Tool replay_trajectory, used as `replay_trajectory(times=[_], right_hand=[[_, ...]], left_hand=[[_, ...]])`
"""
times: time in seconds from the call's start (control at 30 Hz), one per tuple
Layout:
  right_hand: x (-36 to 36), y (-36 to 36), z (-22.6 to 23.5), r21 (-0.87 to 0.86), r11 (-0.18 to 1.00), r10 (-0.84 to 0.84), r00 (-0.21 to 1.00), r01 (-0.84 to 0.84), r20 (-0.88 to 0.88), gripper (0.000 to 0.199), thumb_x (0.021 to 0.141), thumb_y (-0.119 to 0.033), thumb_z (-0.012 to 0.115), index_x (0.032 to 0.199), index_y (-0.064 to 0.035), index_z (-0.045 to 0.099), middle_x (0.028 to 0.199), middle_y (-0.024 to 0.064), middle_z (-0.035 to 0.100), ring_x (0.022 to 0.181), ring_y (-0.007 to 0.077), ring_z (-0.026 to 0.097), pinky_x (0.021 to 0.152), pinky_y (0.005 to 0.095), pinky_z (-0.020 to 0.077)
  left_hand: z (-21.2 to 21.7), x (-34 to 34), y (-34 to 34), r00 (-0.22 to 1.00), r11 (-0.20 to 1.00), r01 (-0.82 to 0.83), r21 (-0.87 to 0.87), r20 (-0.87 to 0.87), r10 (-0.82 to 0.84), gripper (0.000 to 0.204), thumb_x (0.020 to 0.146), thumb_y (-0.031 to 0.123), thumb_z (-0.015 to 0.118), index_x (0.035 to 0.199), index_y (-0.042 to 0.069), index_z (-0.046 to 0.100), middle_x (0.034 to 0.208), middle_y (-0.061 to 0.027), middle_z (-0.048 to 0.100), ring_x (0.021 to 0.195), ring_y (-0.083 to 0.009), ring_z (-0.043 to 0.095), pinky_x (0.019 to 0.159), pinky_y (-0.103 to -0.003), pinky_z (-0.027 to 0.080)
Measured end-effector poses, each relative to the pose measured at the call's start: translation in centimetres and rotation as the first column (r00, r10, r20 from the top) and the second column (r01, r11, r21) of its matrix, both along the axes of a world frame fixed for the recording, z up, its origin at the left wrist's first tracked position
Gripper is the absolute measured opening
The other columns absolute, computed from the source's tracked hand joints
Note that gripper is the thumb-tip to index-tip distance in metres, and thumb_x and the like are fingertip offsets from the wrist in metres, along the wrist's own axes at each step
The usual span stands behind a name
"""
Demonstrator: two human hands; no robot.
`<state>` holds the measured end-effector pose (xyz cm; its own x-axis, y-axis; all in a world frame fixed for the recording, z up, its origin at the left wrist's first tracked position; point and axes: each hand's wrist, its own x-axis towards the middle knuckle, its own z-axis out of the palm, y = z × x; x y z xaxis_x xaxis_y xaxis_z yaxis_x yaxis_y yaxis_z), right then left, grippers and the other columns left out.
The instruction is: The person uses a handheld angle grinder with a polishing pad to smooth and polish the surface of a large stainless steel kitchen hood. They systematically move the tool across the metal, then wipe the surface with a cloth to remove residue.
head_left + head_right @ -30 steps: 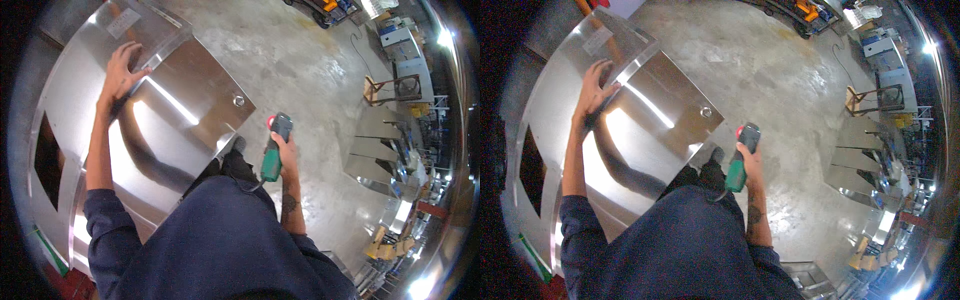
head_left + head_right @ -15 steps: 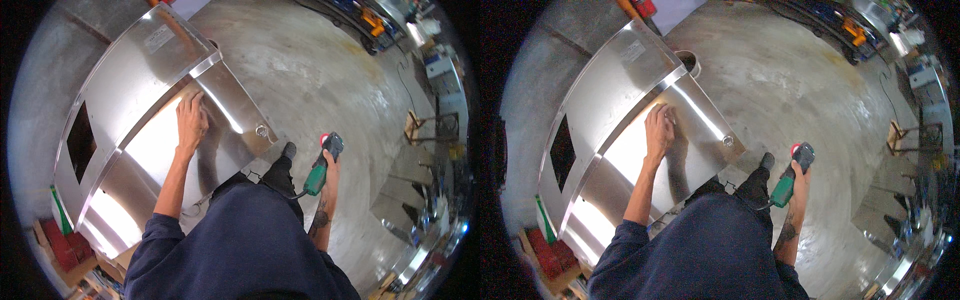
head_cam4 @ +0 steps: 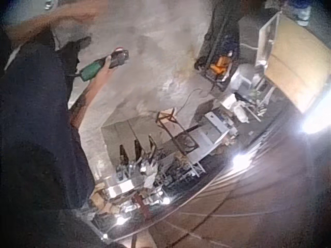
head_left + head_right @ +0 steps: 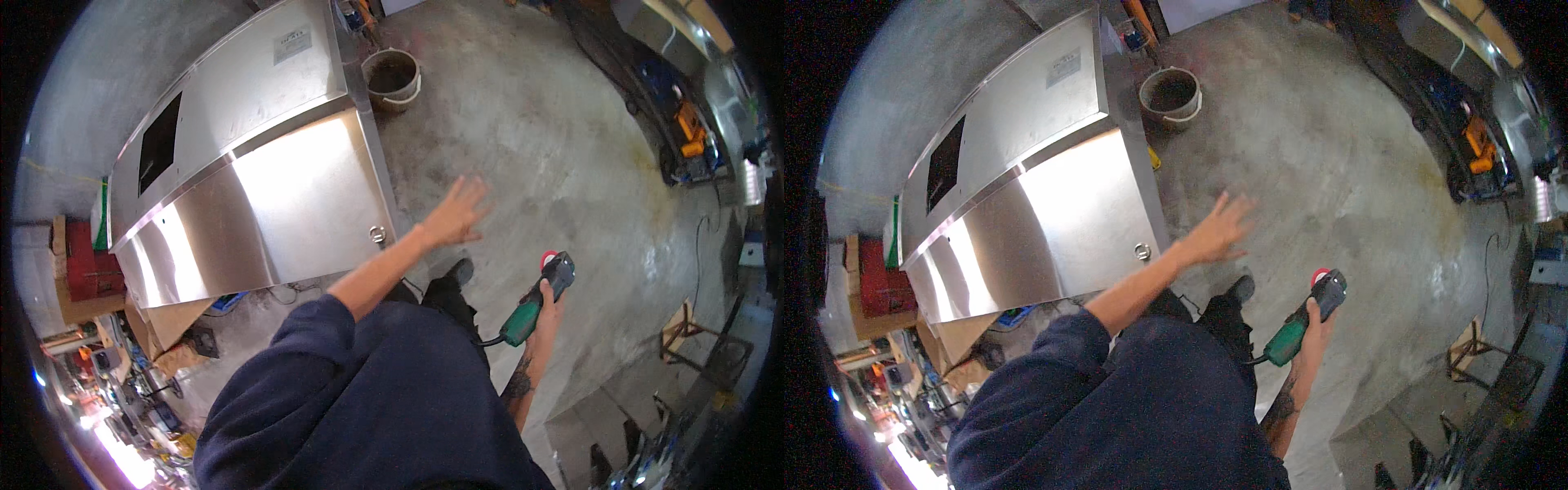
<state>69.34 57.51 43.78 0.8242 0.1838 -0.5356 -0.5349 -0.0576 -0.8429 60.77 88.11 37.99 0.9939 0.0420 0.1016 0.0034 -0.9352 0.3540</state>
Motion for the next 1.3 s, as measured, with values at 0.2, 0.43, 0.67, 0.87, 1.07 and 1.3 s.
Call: replay_trajectory(times=[0.2,0.43,0.67,0.87,1.07,1.3], right_hand=[[6.3,3.1,1.6,0.014,0.985,0.170,0.975,-0.173,0.140,0.053,0.100,-0.029,0.077,0.142,-0.0085,0.052,0.096,0.0086,0.065,0.073,0.0207,0.069,0.066,0.0375,0.0588],[8.2,11.1,7.5,0.192,0.892,0.333,0.883,-0.409,0.332,0.064,0.101,-0.030,0.074,0.153,-0.0065,0.044,0.115,0.0143,0.065,0.084,0.0254,0.072,0.073,0.0390,0.0618],[8.3,19.9,12.3,0.187,0.788,0.448,0.754,-0.587,0.480,0.070,0.099,-0.032,0.078,0.152,-0.0027,0.043,0.114,0.0143,0.067,0.090,0.0248,0.073,0.079,0.0390,0.0614],[10.8,25.7,14.7,-0.121,0.689,0.642,0.525,-0.715,0.558,0.068,0.096,-0.032,0.084,0.146,0.0002,0.050,0.111,0.0111,0.070,0.095,0.0211,0.071,0.086,0.0377,0.0583],[11.9,32.8,14.3,-0.498,0.282,0.895,0.038,-0.820,0.444,0.079,0.084,-0.036,0.094,0.143,0.0012,0.058,0.125,0.0148,0.073,0.107,0.0242,0.072,0.096,0.0389,0.0571],[10.6,41.0,14.2,-0.554,-0.248,0.873,-0.432,-0.794,0.228,0.100,0.088,-0.048,0.088,0.163,-0.0019,0.041,0.130,0.0316,0.072,0.118,0.0481,0.074,0.100,0.0531,0.0580]], left_hand=[[2.7,0.4,-8.2,0.940,0.616,-0.317,-0.721,-0.324,0.105,0.048,0.110,0.032,0.063,0.147,0.003,0.058,0.149,-0.0247,0.064,0.133,-0.0400,0.065,0.111,-0.048,0.052],[9.9,1.1,-12.2,0.977,0.292,-0.212,-0.933,-0.193,0.091,0.093,0.106,0.062,0.066,0.155,-0.011,0.037,0.131,-0.0304,0.065,0.126,-0.0333,0.065,0.104,-0.044,0.052],[10.5,2.4,-8.5,0.890,0.403,-0.170,-0.899,0.036,0.455,0.086,0.106,0.045,0.073,0.155,-0.006,0.025,0.118,-0.0351,0.066,0.111,-0.0423,0.070,0.092,-0.049,0.054],[12.2,4.1,-4.1,0.919,0.391,-0.063,-0.918,0.100,0.382,0.087,0.107,0.045,0.071,0.158,-0.006,0.023,0.122,-0.0388,0.064,0.116,-0.0499,0.068,0.097,-0.051,0.055],[10.8,0.9,2.5,0.836,-0.003,-0.061,-0.998,-0.053,0.547,0.092,0.105,0.049,0.073,0.162,-0.007,0.027,0.148,-0.0261,0.055,0.137,-0.0343,0.059,0.111,-0.046,0.053],[11.9,0.4,5.3,0.734,-0.184,-0.105,-0.977,-0.201,0.649,0.098,0.110,0.057,0.060,0.171,0.001,0.006,0.169,-0.0198,0.027,0.156,-0.0299,0.035,0.122,-0.047,0.043]])
